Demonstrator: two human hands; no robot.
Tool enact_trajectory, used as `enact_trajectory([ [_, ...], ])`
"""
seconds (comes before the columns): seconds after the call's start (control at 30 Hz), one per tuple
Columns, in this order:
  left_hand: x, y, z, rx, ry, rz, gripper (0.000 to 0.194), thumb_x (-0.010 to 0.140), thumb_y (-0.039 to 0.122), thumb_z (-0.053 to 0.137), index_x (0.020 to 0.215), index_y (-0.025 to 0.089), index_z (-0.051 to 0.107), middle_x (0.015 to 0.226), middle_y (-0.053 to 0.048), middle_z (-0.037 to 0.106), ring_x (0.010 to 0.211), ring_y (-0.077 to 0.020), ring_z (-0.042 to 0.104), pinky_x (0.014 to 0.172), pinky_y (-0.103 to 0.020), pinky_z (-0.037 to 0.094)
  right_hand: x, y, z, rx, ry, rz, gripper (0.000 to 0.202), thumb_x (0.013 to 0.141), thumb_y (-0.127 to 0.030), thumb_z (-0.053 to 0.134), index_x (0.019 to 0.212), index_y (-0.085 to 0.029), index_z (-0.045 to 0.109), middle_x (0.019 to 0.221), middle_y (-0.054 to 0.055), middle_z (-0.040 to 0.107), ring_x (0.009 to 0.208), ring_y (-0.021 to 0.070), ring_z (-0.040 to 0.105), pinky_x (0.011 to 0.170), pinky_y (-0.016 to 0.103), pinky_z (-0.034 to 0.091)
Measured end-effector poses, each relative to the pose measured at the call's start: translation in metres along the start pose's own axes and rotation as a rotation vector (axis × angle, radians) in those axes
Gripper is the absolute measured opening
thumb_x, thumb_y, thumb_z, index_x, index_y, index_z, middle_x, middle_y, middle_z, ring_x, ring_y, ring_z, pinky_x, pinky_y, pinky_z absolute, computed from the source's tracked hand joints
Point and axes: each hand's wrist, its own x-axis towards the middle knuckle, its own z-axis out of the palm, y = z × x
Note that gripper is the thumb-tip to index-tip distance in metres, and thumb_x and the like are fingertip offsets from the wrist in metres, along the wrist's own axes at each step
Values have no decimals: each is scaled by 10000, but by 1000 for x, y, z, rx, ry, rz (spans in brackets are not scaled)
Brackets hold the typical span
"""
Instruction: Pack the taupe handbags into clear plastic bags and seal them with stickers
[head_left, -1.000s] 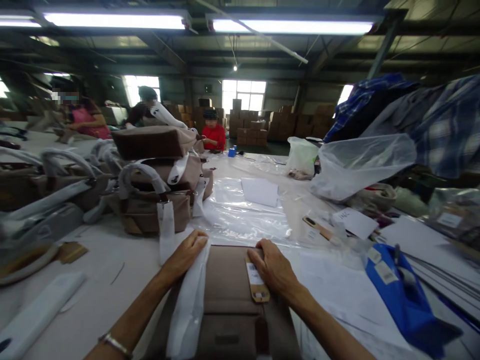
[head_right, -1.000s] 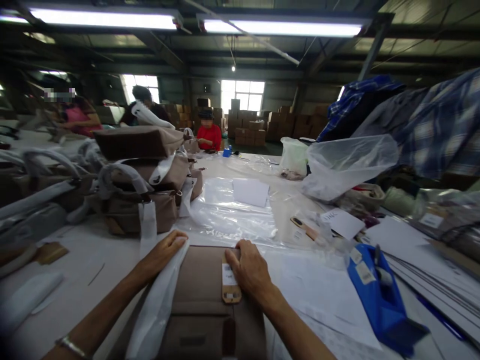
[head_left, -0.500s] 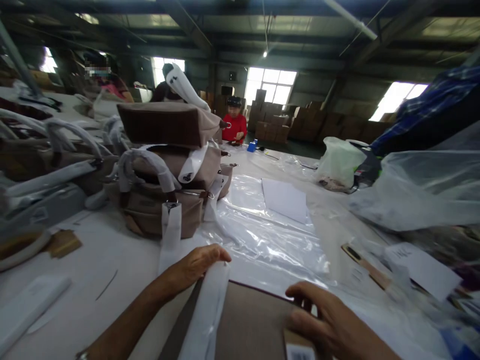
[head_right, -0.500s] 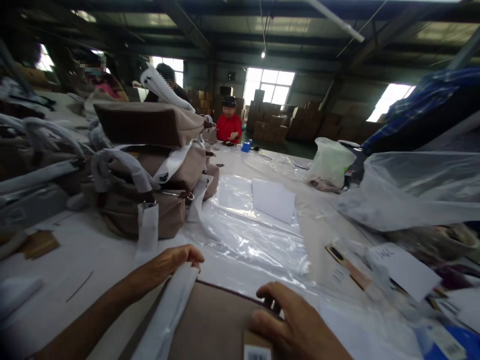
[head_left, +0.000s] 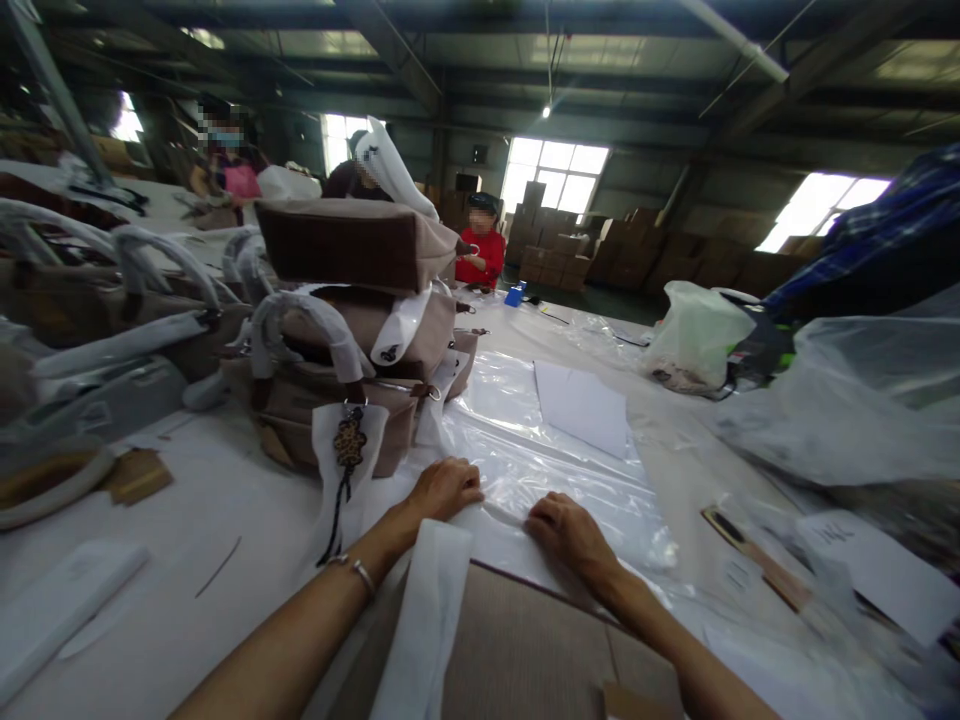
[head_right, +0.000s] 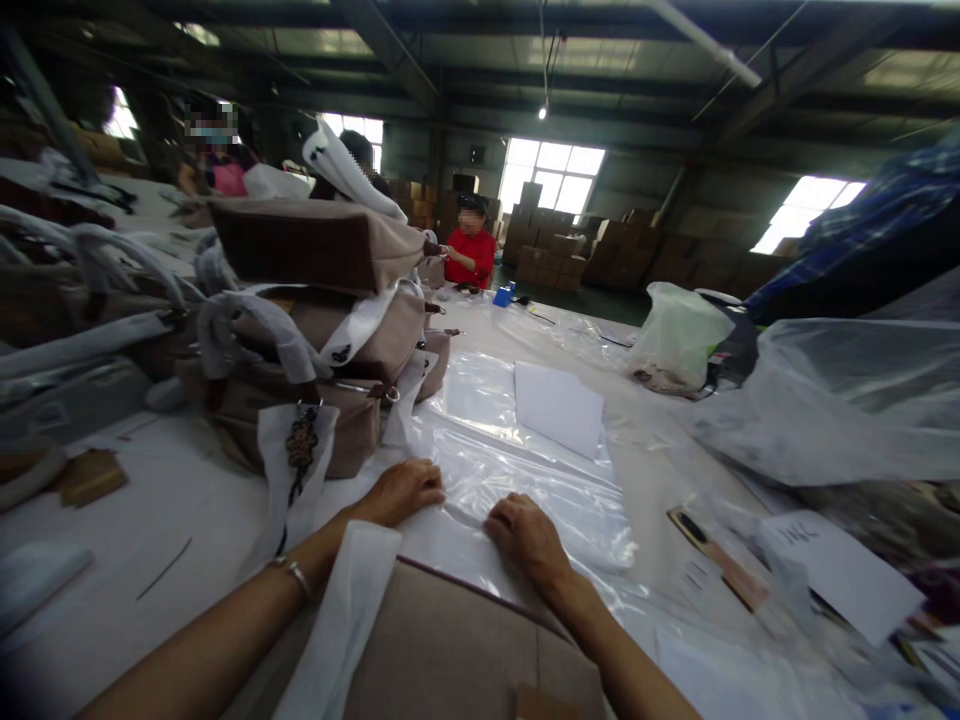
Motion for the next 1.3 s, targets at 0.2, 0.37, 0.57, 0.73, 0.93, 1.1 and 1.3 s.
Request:
enact_trajectory([
  [0.2,6,12,-29,-26,63,38,232,928,309,527,785,209,679,850,-32,706,814,-199,654,721,-272,450,7,-2,-41,30,-5,-38,319,949,-379,451,803,-226,691,799,15,700,747,186,641,721,297,474],
  [0.37,12,29,-42,-37,231,5,100,921,224,536,918,212,635,974,-29,693,928,-201,638,832,-291,441,17,-10,-73,-81,228,-110,311,945,-398,472,848,-211,701,853,56,692,789,216,628,757,336,458],
  [0.57,1,33,-43,-123,165,46,108,832,265,697,842,203,609,869,5,675,790,-161,621,702,-244,429,9,-19,-76,-9,159,-159,250,919,-402,543,785,-218,647,794,28,663,736,184,617,695,303,471],
  [0.73,-6,32,-46,-149,88,39,203,931,356,558,828,215,661,845,-9,700,800,-173,636,689,-248,417,-2,-19,-72,-58,143,-144,298,960,-412,481,891,-219,697,894,63,705,832,223,644,782,364,500],
  [0.93,35,33,-59,-127,275,-109,378,988,386,403,788,193,658,739,-30,677,723,-180,632,648,-269,417,-5,-40,-58,-97,144,-475,297,905,-430,639,1123,-236,687,1076,95,692,1013,243,621,929,390,484],
  [1.1,45,33,-63,-72,405,-94,264,988,359,454,992,177,645,981,-75,686,953,-224,619,827,-325,448,-3,-20,-10,-82,-146,-262,558,738,-304,789,1266,-216,631,1300,121,610,1173,287,553,1011,421,455],
  [1.3,9,29,-34,265,283,441,241,1000,362,462,1011,182,621,1000,-91,657,992,-231,585,915,-363,418,4,3,5,22,-103,-136,128,827,-168,619,905,-212,711,977,55,648,947,204,594,856,310,480],
])
